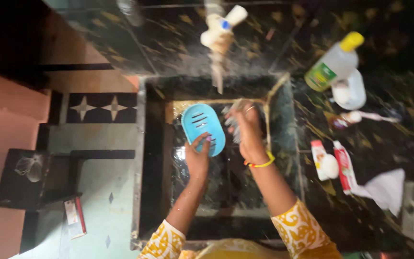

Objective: The person washes a small blue plastic dish in a sink using running water and a toothbrush. They rinse the dish, apply toothpaste, scrub the surface and edges, and rinse again. The person handles the dish and toothbrush throughout the task.

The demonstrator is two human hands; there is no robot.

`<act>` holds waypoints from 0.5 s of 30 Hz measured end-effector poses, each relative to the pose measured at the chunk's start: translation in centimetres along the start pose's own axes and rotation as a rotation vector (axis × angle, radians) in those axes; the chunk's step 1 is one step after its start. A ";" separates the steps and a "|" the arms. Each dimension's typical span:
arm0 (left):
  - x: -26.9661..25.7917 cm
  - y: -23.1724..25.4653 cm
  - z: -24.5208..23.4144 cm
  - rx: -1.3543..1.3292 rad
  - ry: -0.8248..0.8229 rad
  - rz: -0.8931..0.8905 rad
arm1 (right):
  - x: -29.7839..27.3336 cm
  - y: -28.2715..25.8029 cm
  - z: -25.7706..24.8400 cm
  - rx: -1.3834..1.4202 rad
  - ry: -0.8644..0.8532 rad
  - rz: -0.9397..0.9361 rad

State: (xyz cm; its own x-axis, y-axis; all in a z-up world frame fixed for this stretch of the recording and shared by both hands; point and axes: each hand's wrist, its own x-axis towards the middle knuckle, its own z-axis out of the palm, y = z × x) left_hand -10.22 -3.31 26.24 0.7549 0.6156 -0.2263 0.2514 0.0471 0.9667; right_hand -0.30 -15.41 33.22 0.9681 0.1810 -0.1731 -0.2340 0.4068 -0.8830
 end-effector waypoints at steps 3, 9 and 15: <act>2.2 -0.1 -0.4 0.213 0.000 0.131 | 2.3 -5.5 3.9 -0.560 0.187 -0.497; 2.8 -0.5 2.2 0.136 -0.007 0.128 | 4.0 -11.7 10.5 -1.078 0.328 -0.847; 3.0 -1.8 2.1 0.114 -0.040 0.056 | 5.3 -12.7 11.3 -1.132 0.384 -0.852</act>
State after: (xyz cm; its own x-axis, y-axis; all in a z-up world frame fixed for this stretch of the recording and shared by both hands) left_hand -7.15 -3.17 23.60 0.7924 0.5831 -0.1793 0.2741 -0.0777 0.9586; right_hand 6.78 -9.48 48.45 0.7806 -0.0667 0.6215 0.4265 -0.6701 -0.6076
